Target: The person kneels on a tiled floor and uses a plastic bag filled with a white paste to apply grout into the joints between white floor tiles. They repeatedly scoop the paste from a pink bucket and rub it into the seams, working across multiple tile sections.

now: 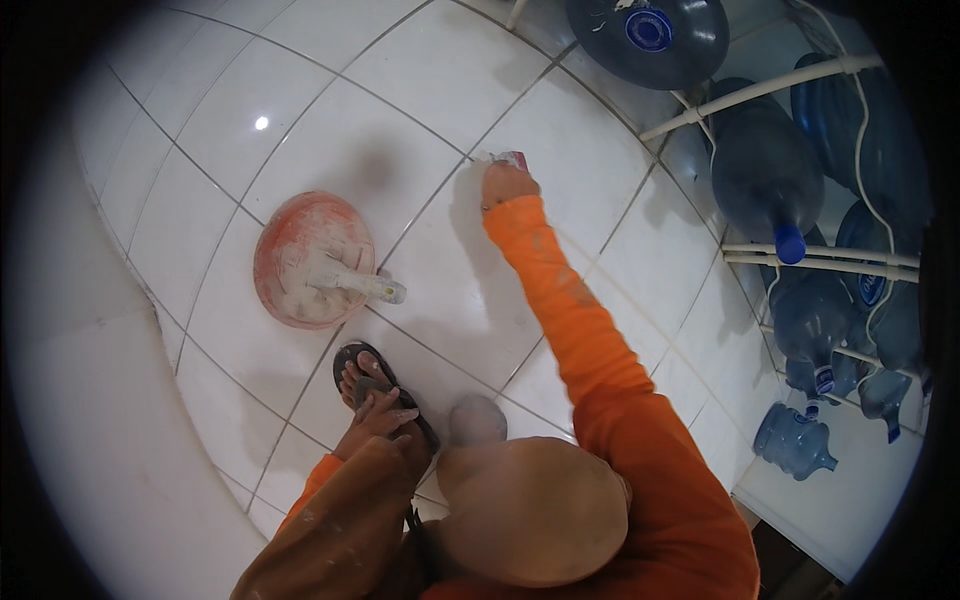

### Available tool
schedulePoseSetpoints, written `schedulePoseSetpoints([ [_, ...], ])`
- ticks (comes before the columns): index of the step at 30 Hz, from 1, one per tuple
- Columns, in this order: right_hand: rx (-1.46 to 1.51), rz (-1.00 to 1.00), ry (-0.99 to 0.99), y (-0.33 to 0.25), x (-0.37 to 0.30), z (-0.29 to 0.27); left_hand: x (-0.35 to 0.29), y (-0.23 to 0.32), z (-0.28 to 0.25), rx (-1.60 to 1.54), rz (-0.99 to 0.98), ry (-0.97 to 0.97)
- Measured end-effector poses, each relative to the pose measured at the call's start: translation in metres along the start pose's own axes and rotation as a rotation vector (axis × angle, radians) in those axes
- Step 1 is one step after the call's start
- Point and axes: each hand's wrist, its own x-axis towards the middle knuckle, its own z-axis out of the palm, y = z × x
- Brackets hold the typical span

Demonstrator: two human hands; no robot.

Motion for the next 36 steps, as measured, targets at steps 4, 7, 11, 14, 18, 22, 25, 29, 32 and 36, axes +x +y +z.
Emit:
schedulePoseSetpoints([
  [4, 0.022, 0.042, -0.114, -0.068, 0.033, -0.015, -0.002, 0.006, 0.0, -0.017, -0.041, 0.011],
  [7, 0.046, -0.013, 0.034, -0.094, 0.038, -0.024, -0.002, -0.004, 0.003, -0.028, -0.066, -0.017],
  [11, -0.12, -0.142, 0.082, -0.073, 0.022, -0.007, -0.001, -0.001, 0.01, -0.017, -0.068, -0.003],
  [14, -0.388, -0.274, 0.425, -0.064, -0.013, 0.064, 0.001, -0.009, 0.01, 0.028, -0.044, 0.0],
  [18, -0.16, -0.337, 0.05, -0.069, -0.023, 0.018, -0.009, -0.005, 0.012, -0.053, -0.077, 0.034],
  [22, 0.015, -0.251, -0.093, -0.045, 0.029, -0.002, 0.001, 0.0, 0.005, -0.02, -0.063, 0.002],
  [25, -0.288, -0.381, 0.321, -0.075, -0.006, 0.074, 0.001, -0.007, 0.004, -0.008, -0.04, 0.008],
  [29, -0.018, -0.42, 0.027, -0.117, -0.007, -0.007, -0.008, -0.003, 0.008, -0.038, -0.065, 0.009],
  [32, -0.146, -0.608, 0.147, -0.114, 0.084, -0.056, -0.006, 0.007, 0.003, -0.026, -0.034, 0.039],
  [36, -0.287, -0.433, 0.025, -0.117, 0.151, -0.079, -0.004, 0.002, 0.004, 0.031, -0.031, 0.016],
])
